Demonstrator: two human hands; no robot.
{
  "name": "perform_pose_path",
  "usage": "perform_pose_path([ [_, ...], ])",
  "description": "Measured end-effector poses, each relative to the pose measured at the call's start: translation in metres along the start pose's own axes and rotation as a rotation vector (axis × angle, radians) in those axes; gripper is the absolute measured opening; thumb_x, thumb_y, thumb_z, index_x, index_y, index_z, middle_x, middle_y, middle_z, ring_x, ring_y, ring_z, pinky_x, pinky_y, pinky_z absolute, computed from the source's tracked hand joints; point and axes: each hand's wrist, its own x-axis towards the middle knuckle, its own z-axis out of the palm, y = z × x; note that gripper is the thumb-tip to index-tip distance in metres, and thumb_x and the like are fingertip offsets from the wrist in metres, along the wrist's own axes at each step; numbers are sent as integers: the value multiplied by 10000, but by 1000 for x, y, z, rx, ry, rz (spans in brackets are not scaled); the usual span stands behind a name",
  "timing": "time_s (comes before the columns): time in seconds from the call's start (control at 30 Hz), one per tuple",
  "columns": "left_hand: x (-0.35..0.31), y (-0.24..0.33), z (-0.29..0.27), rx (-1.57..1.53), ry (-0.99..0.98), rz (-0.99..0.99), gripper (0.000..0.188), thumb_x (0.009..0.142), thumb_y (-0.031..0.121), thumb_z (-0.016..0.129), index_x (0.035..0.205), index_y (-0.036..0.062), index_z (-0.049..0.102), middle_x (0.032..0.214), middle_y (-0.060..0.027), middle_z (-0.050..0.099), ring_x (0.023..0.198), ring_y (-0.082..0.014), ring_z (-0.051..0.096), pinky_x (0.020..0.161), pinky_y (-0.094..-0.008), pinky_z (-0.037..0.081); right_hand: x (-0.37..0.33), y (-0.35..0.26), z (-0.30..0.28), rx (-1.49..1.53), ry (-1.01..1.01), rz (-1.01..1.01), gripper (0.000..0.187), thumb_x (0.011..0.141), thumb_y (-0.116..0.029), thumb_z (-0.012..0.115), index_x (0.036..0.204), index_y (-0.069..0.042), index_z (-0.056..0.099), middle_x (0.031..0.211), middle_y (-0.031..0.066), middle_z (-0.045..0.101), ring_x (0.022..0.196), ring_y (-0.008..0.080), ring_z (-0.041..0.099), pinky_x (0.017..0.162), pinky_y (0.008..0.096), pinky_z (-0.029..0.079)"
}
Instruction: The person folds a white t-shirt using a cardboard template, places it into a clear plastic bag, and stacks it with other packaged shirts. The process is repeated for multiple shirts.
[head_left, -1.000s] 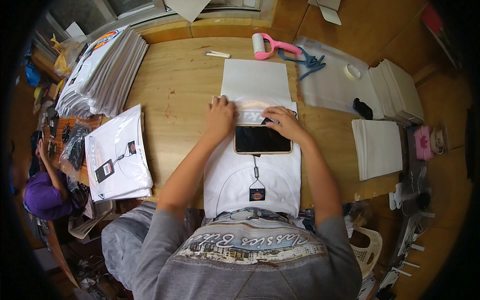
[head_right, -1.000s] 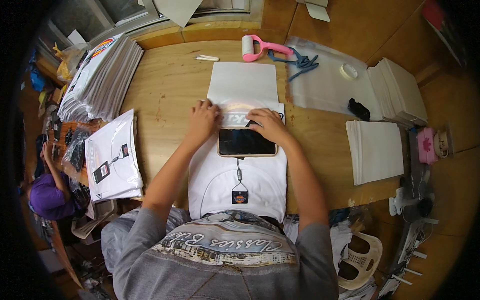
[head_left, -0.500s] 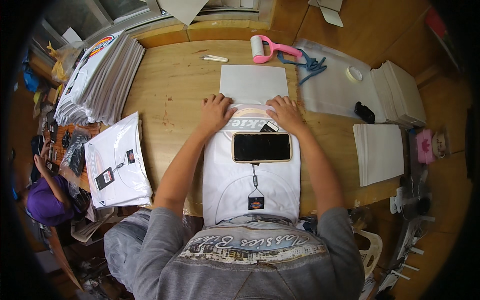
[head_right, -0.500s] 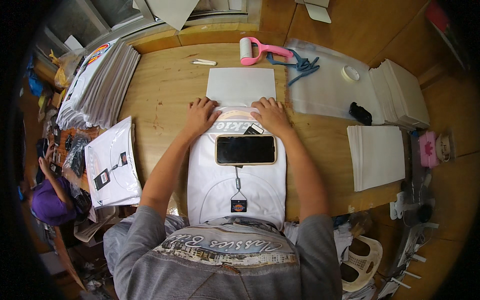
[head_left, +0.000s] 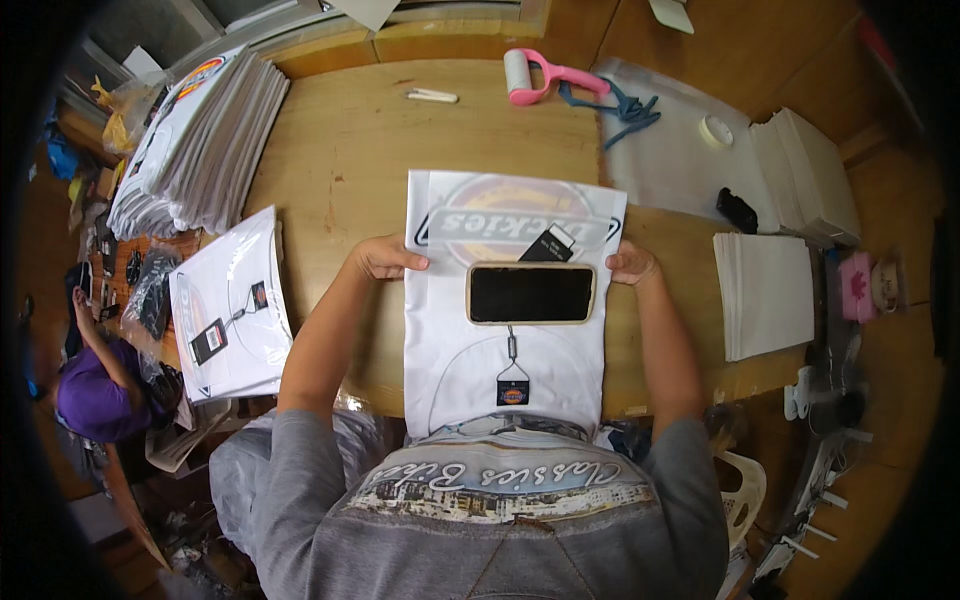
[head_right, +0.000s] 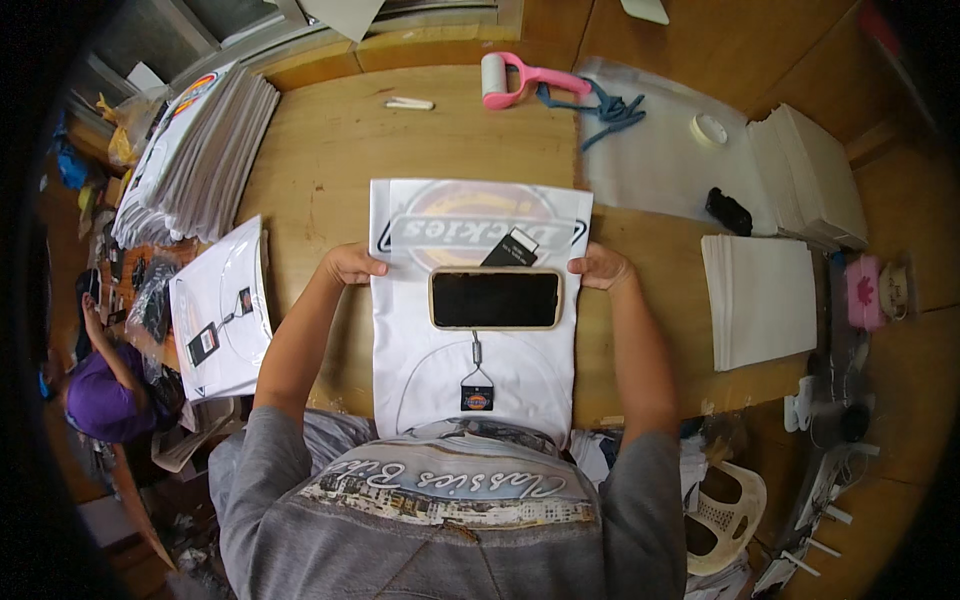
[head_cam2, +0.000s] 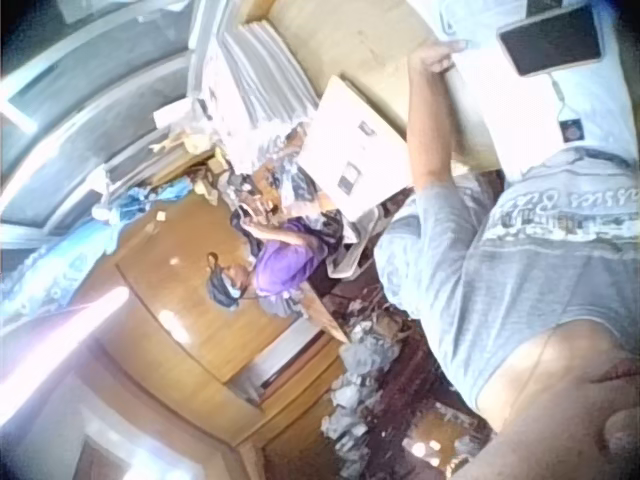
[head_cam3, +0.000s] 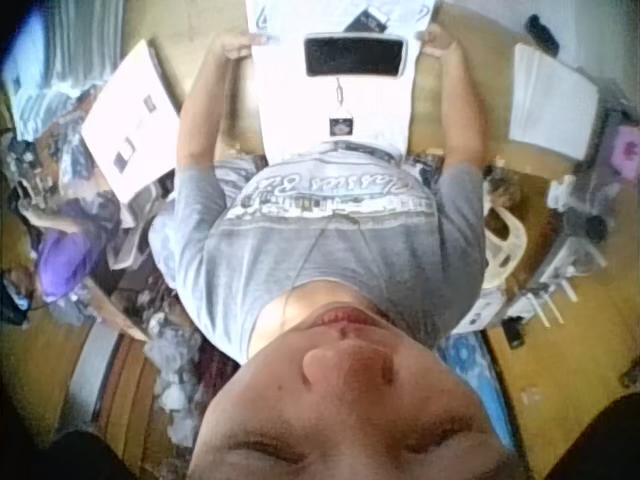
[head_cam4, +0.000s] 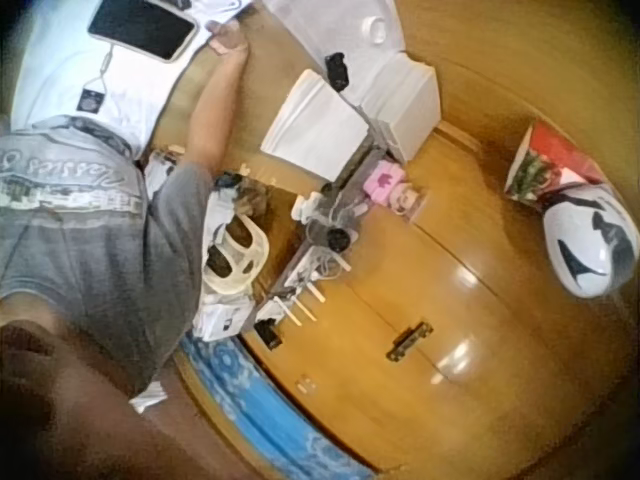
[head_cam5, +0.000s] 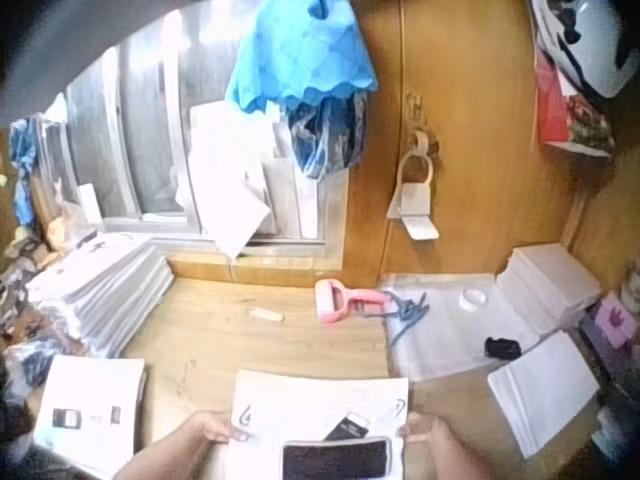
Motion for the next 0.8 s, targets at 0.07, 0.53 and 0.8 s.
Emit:
perform_pose_path([
  [0.07,-10,-14,14,-27,103,-69,589,682,63,672,1185,-16,375,1119,-123,495,1005,-201,509,850,-308,428,-13,8,15,70,123,94,617,733,-256,645,1209,10,356,1195,105,438,1106,214,413,919,350,341],
  [0.53,-55,-68,94,611,929,25,220,717,56,637,884,-47,538,704,-48,576,588,-79,519,515,-211,427,-63,56,137,-619,1117,-95,463,727,30,587,1149,-52,417,716,88,588,611,82,523,561,188,424],
  [0.8,-68,-91,112,285,922,330,480,758,17,559,1184,25,338,683,-54,559,618,-106,536,584,-225,434,-71,66,146,-604,1109,-247,592,745,46,555,1248,-81,269,746,111,576,645,93,519,613,201,433],
])
